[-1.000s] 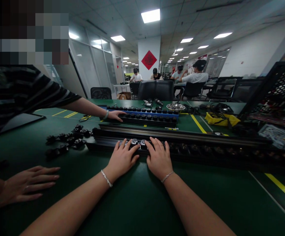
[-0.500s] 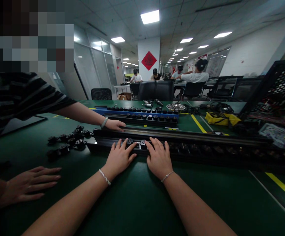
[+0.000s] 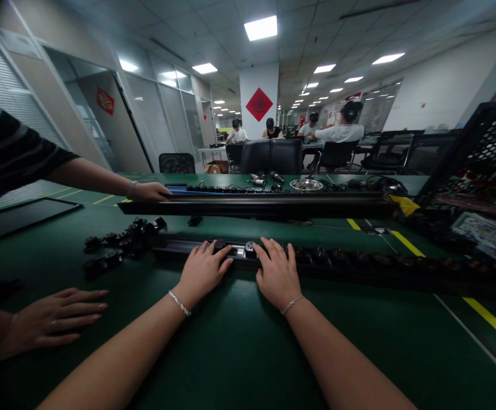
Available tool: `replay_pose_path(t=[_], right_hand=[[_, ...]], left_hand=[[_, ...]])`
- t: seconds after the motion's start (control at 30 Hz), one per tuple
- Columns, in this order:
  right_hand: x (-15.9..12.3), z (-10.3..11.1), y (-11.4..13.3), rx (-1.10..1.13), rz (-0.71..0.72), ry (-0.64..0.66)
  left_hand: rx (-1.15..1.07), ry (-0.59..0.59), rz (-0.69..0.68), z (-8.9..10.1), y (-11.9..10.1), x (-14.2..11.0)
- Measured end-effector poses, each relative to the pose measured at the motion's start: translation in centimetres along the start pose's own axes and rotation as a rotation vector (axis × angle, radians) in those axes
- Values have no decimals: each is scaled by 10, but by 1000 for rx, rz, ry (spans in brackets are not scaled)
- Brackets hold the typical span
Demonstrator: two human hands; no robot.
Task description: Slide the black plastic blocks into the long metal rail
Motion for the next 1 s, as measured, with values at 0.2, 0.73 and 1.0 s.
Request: replay_pose_path(t=[0.2, 0.73, 1.0], right_hand=[[0, 1, 1, 7, -10, 6], [0, 1, -1, 9, -8, 1], [0, 2, 0, 0, -3, 7]], left_hand=[[6, 0, 7, 1, 4, 1], [-1, 34, 65, 3, 17, 4], [-32, 44, 34, 6, 25, -6]])
Point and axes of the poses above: each hand's wrist, its own x-axis towards the middle knuckle, its own z-axis out of the back of the hand, y = z × x, the point moved 6 cm from there along x, towards the middle knuckle, and after that the axes turned 7 degrees about -z, right-handed, at the moved point
